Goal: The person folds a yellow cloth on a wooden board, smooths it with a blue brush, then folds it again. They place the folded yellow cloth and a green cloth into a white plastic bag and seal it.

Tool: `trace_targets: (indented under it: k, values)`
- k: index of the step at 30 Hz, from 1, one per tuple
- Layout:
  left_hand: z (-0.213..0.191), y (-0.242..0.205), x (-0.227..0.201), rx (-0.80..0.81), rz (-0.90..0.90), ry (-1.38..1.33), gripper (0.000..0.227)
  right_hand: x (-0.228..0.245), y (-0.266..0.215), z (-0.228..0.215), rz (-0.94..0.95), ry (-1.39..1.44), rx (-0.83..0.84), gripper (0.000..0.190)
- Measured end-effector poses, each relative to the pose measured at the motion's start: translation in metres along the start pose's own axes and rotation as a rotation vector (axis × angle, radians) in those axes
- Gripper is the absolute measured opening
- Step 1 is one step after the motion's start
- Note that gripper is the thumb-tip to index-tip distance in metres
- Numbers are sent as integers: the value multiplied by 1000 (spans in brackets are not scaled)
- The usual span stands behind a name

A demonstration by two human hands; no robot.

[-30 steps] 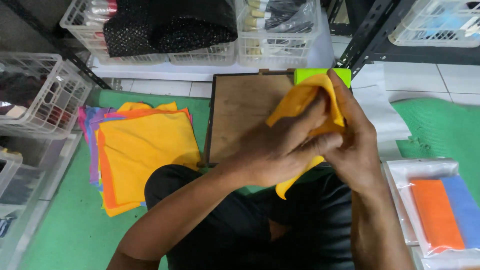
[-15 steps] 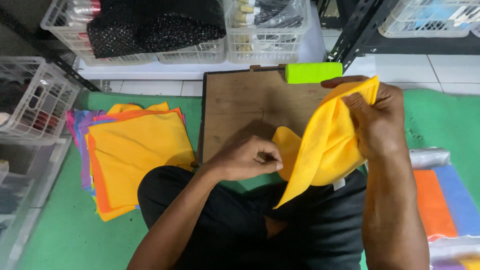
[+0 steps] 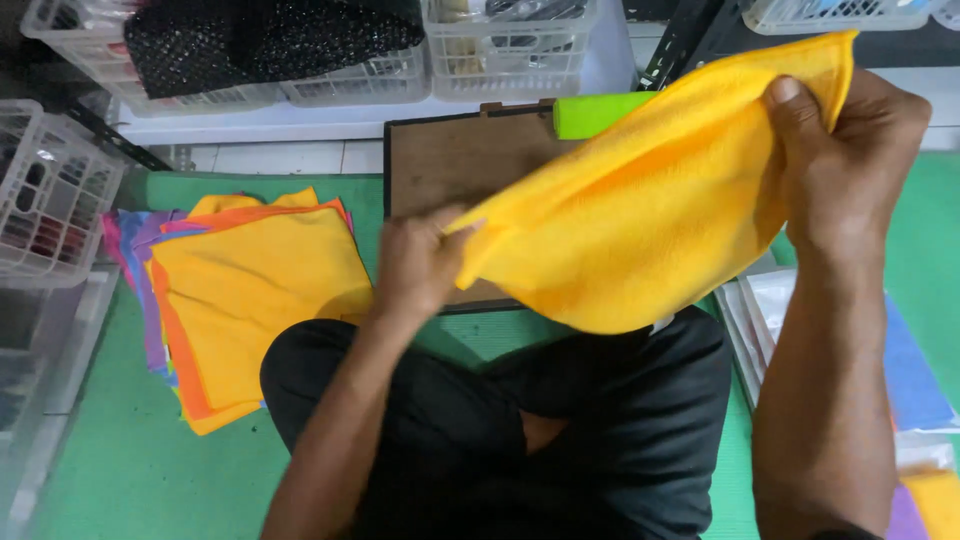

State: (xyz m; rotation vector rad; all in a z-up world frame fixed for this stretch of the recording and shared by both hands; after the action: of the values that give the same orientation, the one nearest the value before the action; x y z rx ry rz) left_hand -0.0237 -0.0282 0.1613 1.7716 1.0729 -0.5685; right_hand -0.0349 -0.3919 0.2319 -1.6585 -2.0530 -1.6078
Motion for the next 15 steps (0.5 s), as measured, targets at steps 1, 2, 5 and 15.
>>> trace_targets:
  k: [1,2,5,15]
  values:
    - [-20,14,-12,-3,3,6,24,-3,0,-3,-3,6,-2,7]
    - [-42,28,-33,-22,110,138,22,-6,1,-3,2,-14,26,5]
    - [-84,58,-77,-7,270,196,16,-8,5,3,-14,21,48,3]
    - [-123,83,-115,-17,531,221,26,2,21,14,-56,160,49,14]
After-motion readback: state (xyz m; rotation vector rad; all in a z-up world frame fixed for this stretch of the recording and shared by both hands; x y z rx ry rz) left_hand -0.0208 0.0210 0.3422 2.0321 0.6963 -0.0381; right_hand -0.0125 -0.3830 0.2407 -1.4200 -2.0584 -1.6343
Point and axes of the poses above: each hand's wrist, its own y-axis towards the middle knuckle, its own z-axis out of the palm, x = y × z, the point moved 8 cm from there along y, towards the middle knuckle, and after that the axes turned 13 degrees about -y, right-handed, at the moved point
